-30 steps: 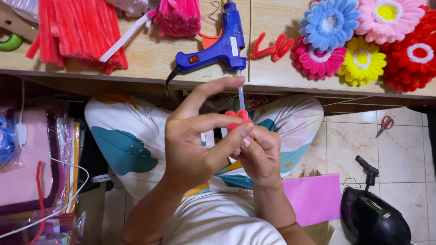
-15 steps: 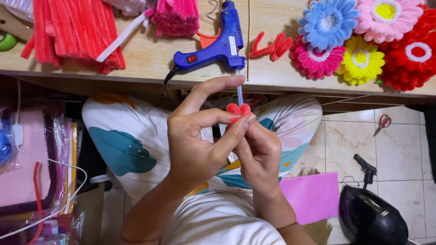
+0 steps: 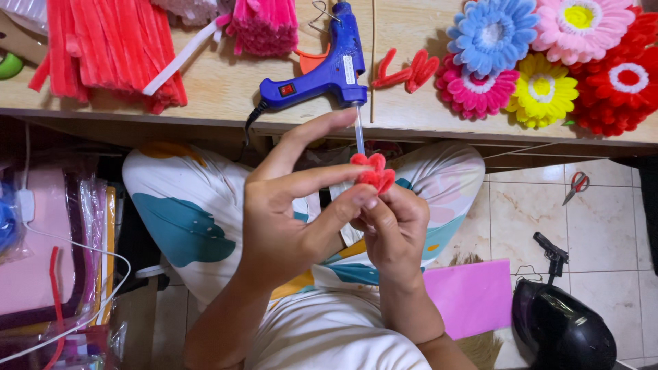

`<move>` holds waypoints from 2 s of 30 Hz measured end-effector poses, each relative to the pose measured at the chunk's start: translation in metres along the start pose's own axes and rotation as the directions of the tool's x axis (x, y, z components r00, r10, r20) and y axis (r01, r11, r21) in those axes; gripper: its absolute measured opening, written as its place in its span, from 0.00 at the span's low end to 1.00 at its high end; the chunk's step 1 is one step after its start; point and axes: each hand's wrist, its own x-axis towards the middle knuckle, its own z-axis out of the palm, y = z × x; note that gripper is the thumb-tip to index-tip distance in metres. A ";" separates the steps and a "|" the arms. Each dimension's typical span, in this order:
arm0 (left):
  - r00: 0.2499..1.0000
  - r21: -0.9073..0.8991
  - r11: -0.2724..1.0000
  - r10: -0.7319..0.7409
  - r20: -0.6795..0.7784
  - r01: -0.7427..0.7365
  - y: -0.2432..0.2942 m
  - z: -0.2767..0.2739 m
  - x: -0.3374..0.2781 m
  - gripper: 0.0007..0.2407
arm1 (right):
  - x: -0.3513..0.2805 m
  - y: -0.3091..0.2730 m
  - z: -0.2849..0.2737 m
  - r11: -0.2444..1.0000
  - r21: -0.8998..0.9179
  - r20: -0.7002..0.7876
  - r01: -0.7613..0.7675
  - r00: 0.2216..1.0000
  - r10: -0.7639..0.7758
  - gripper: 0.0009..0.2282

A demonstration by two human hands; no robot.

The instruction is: The person rolls a red pipe cleaner into a spiral, applies glue with a glue gun, and attaches the resulting petal to a wooden stick to form a flower.

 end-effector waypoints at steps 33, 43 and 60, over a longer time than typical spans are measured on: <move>0.998 0.073 0.996 -0.051 0.043 0.048 -0.020 0.007 0.022 0.03 | 0.024 -0.003 -0.023 0.936 0.277 0.087 -0.217 0.976 0.200 0.11; 0.993 0.310 0.947 0.107 -0.051 -0.086 -0.031 0.053 0.043 0.03 | 0.070 0.011 -0.070 0.958 0.138 -0.171 -0.251 0.947 0.273 0.15; 0.974 0.668 0.711 0.120 0.193 -0.220 -0.068 0.099 0.055 0.07 | 0.065 -0.015 -0.083 0.929 -0.342 0.015 -0.139 0.988 0.153 0.12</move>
